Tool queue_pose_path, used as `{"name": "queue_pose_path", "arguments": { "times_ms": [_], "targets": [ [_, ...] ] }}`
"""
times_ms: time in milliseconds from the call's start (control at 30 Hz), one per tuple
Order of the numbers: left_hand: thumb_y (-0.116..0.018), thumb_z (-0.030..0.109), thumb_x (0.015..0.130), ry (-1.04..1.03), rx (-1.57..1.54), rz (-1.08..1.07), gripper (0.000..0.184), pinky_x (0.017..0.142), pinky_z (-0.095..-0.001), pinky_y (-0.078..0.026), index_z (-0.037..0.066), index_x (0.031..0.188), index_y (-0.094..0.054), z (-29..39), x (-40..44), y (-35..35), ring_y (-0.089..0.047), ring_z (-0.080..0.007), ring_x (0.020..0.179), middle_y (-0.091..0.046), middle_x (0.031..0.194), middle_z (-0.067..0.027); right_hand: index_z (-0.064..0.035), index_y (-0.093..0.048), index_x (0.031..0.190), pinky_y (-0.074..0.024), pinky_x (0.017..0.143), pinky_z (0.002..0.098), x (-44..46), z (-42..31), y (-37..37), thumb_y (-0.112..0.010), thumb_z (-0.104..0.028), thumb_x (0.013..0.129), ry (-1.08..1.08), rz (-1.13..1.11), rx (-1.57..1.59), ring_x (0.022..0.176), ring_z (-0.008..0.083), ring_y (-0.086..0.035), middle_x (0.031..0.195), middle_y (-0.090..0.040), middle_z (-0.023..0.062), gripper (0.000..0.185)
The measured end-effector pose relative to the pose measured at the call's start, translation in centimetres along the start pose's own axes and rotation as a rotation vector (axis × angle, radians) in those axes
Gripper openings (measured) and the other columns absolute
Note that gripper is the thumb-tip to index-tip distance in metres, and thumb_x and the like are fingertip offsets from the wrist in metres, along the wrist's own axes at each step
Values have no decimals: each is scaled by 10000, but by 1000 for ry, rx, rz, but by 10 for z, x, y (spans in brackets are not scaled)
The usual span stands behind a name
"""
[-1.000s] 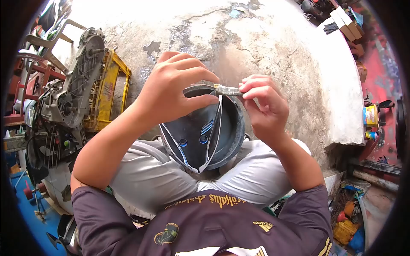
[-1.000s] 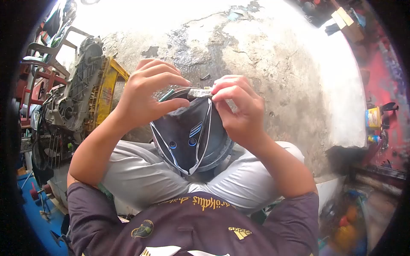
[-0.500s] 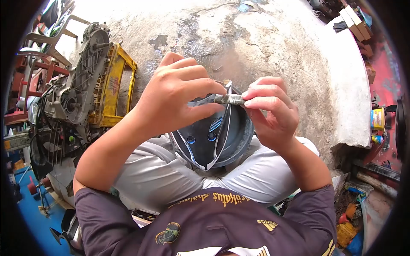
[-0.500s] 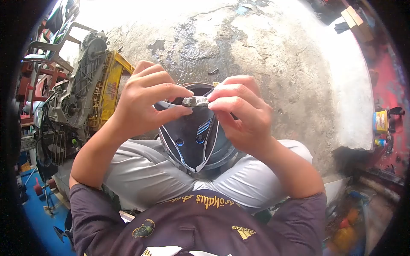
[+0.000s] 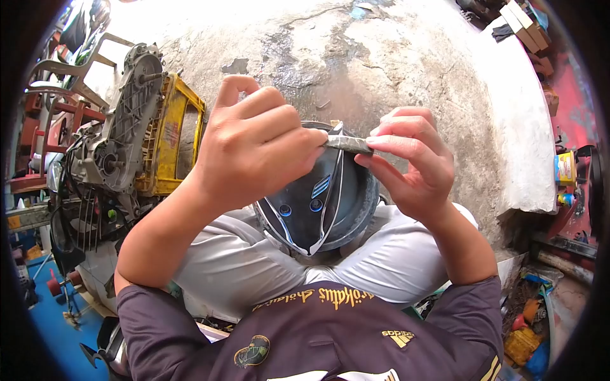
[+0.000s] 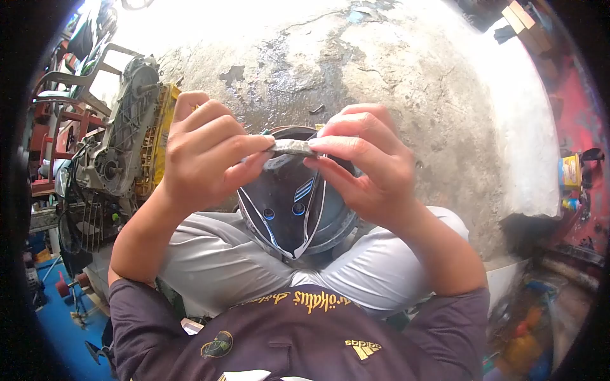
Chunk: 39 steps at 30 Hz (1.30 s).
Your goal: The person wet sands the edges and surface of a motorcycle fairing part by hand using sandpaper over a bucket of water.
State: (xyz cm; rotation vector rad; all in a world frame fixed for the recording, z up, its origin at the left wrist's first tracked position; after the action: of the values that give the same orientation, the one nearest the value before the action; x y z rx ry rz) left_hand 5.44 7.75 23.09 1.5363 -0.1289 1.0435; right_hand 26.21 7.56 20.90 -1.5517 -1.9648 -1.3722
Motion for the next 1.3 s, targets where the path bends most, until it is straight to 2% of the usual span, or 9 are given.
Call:
{"name": "queue_pose_path", "arguments": {
  "times_ms": [267, 567, 667, 733, 933, 1033, 1167, 1267, 1300],
  "targets": [
    [-888, 195, 742, 74, -10, 4, 200, 790, -365, -423, 154, 921, -809, 1, 2, -7, -579, -190, 726, -598, 728, 28, -72, -766, 993, -561, 814, 372, -2, -4, -2, -904, 4, 769, 22, -7, 2, 990, 282, -673, 1010, -742, 61, 274],
    [-875, 197, 745, 160, -203, -55, 144, 797, -367, -429, 184, 838, -766, 2, -2, -18, -622, -181, 770, -614, 739, 36, -55, -745, 995, -576, 808, 378, -7, -6, -4, -874, 19, 790, 3, -5, 24, 944, 281, -698, 989, -747, 87, 254],
    [-874, 182, 773, 223, -256, -74, 126, 776, -367, -428, 162, 846, -773, 0, -2, -19, -622, -177, 737, -619, 704, 31, -50, -738, 1003, -576, 810, 379, -6, -4, -3, -864, 33, 789, -20, 16, 34, 944, 282, -700, 997, -745, 101, 261],
    [-887, 133, 771, 313, -337, -103, 158, 774, -331, -444, 114, 914, -823, -3, -3, -23, -596, -175, 675, -627, 691, 6, -48, -736, 1007, -575, 809, 380, -6, -3, -3, -859, 39, 788, -36, 23, 35, 943, 282, -702, 1002, -744, 108, 266],
    [-880, 112, 778, 320, -272, -149, 175, 766, -342, -459, 111, 944, -828, -6, -2, -23, -635, -195, 752, -674, 775, -19, -51, -738, 1011, -576, 800, 382, -7, -3, -6, -859, 36, 789, -32, 16, 22, 933, 284, -703, 1000, -738, 112, 268],
    [-873, 93, 783, 301, -308, -53, 177, 751, -349, -482, 104, 954, -831, -9, -5, -23, -645, -215, 783, -698, 824, -38, -56, -740, 1008, -577, 785, 384, -6, -2, -7, -862, 35, 783, -43, 29, 23, 919, 285, -698, 983, -732, 100, 272],
    [-856, 69, 795, 293, -298, 12, 164, 731, -344, -502, 88, 956, -833, -9, -6, -22, -651, -241, 777, -709, 818, -59, -63, -743, 1005, -577, 759, 385, -4, -11, -9, -860, 33, 778, 73, 22, -39, 908, 281, -691, 973, -720, 79, 273],
    [-853, 66, 799, 383, -321, -19, 167, 712, -321, -503, 86, 964, -840, -7, -6, -19, -632, -210, 745, -734, 830, -67, -70, -748, 1009, -577, 748, 384, -4, -17, -11, -854, 29, 780, 115, 4, -86, 904, 278, -683, 969, -713, 71, 271],
    [-863, 118, 810, 542, -385, -71, 152, 700, -329, -505, 82, 956, -840, -9, -8, -21, -615, -191, 719, -741, 821, -66, -73, -752, 1012, -576, 743, 384, -5, -19, -12, -849, 25, 784, 131, -5, -114, 903, 277, -679, 966, -710, 70, 266]
  ]
}}
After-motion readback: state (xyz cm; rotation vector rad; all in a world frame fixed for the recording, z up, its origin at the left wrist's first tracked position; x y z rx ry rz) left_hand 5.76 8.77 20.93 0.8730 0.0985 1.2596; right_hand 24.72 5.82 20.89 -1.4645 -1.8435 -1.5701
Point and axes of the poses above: each hand's wrist, its own x-axis towards the middle knuckle, its own y-axis out of the back of the hand, z = x × y, the point moved 6 cm from there along x, towards the middle knuckle
